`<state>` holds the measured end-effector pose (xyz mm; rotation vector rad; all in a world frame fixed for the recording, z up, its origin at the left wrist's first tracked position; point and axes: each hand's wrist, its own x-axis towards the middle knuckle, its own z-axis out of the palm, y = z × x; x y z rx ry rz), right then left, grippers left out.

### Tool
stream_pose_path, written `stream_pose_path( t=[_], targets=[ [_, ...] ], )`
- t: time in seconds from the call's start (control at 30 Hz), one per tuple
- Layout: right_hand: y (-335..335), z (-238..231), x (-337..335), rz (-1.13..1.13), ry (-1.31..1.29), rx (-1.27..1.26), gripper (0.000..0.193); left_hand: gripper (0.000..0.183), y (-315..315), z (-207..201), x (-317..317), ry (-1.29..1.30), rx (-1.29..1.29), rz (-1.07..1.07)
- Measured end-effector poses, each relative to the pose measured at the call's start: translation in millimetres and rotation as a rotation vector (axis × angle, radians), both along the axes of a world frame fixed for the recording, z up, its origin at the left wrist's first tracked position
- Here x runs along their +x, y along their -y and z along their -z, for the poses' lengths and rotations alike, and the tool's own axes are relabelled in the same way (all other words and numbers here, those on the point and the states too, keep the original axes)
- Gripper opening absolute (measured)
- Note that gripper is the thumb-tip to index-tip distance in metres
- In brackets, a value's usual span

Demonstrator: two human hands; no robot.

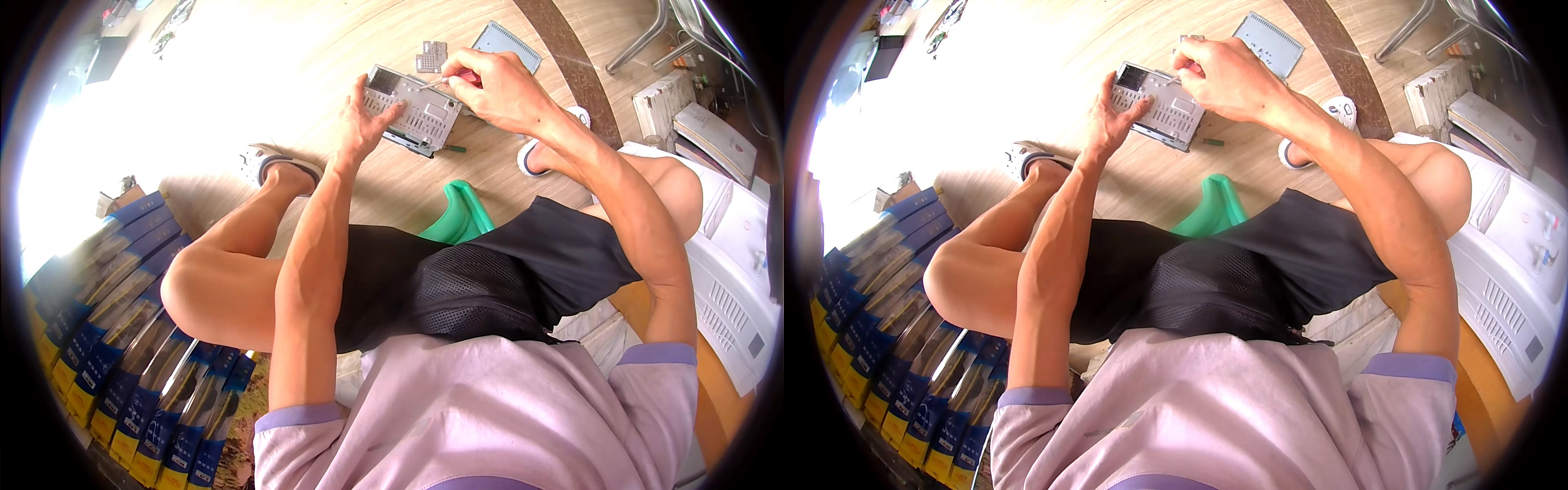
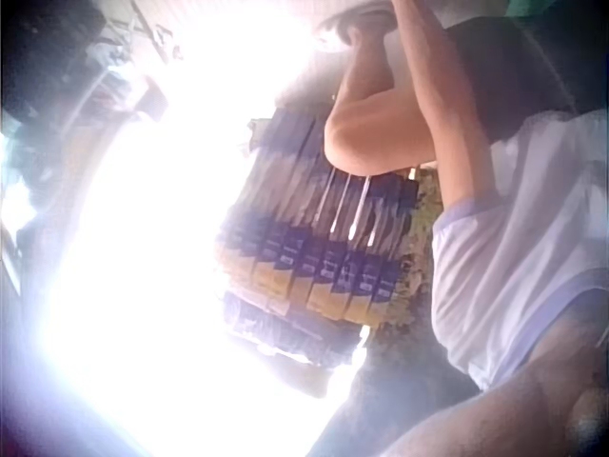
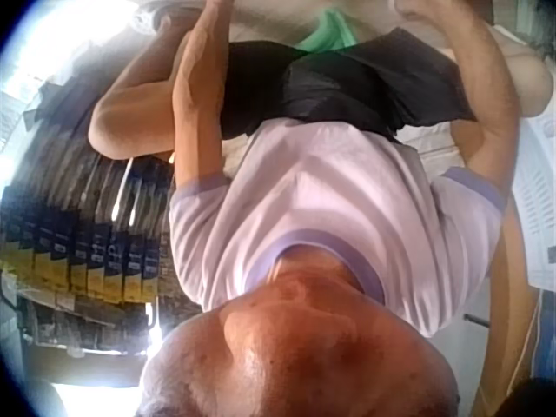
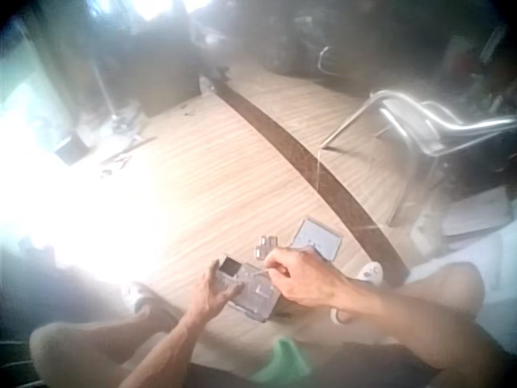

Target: The person disassembles a car stereo unit using a screwdriver by hand. The person removes screws from the metal casing, separates the internal components, and sets the pieces aside on the floor.

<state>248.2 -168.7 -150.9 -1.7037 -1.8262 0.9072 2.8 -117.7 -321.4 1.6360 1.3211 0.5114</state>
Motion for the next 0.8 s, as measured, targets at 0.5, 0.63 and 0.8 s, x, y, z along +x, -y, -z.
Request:
stream_pose_path(
  t=[0.5, 0.63, 0.8],
  targets=[
    [-1.4, -2.9, -3.7, -0.019, 0.001, -0.001, 0.018, 0.096, 0.2, 4.7, 0.1, -0.019, 0.082, -0.001],
    [-2.0, -1.4, -3.9, -0.032, 0.013, 0.024, 0.018, 0.098, 0.6, 1.5, 0.2, -0.049, 0.081, -0.003],
    [-3.4, 1.3, -1.8, -0.05, 0.038, -0.008, 0.019, 0.099, 0.0, -0.6, 0.7, -0.039, 0.061, -0.001]
  ],
)
